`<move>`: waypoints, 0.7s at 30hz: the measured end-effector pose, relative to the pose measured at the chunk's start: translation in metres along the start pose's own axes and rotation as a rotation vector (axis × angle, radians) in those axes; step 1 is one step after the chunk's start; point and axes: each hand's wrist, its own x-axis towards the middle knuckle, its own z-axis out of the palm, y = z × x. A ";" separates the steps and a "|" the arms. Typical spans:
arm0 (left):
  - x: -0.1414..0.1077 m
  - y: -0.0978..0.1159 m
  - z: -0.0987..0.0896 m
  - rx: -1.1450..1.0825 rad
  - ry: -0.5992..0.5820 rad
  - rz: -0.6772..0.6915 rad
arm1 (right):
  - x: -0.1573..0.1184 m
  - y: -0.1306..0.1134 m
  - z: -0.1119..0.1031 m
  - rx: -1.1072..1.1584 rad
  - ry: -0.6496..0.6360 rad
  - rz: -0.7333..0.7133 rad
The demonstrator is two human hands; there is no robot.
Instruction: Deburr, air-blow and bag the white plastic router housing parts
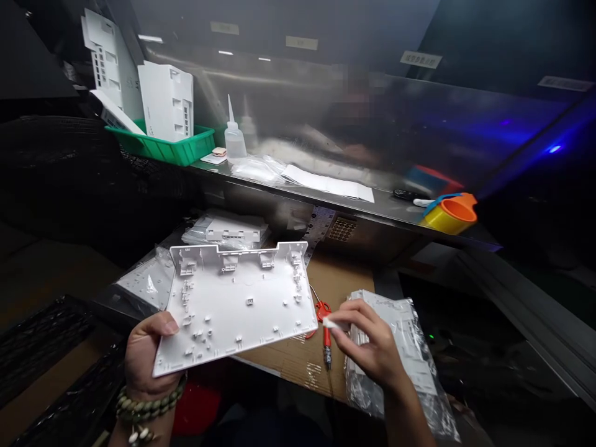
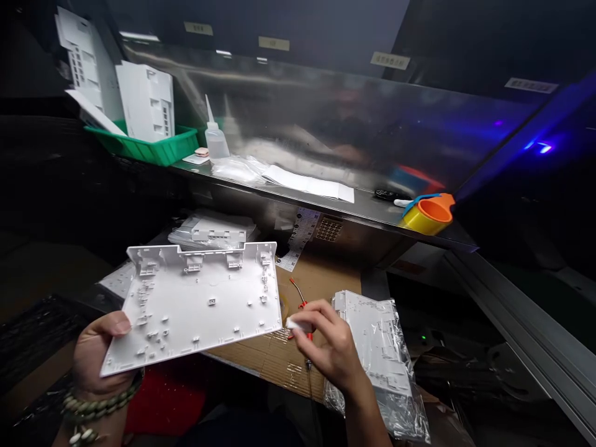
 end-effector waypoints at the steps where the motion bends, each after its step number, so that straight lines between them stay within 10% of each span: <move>1: -0.001 0.000 -0.003 0.009 -0.004 0.008 | -0.001 0.002 0.001 0.022 -0.034 -0.014; 5: -0.003 0.000 -0.021 0.046 -0.082 0.015 | 0.000 0.014 0.004 -0.059 -0.072 0.026; 13: -0.001 0.005 -0.071 0.041 -0.258 -0.226 | 0.043 -0.005 0.009 0.023 0.390 0.058; 21: -0.006 0.002 -0.097 0.061 -0.121 -0.123 | 0.049 0.017 0.020 0.021 0.304 0.127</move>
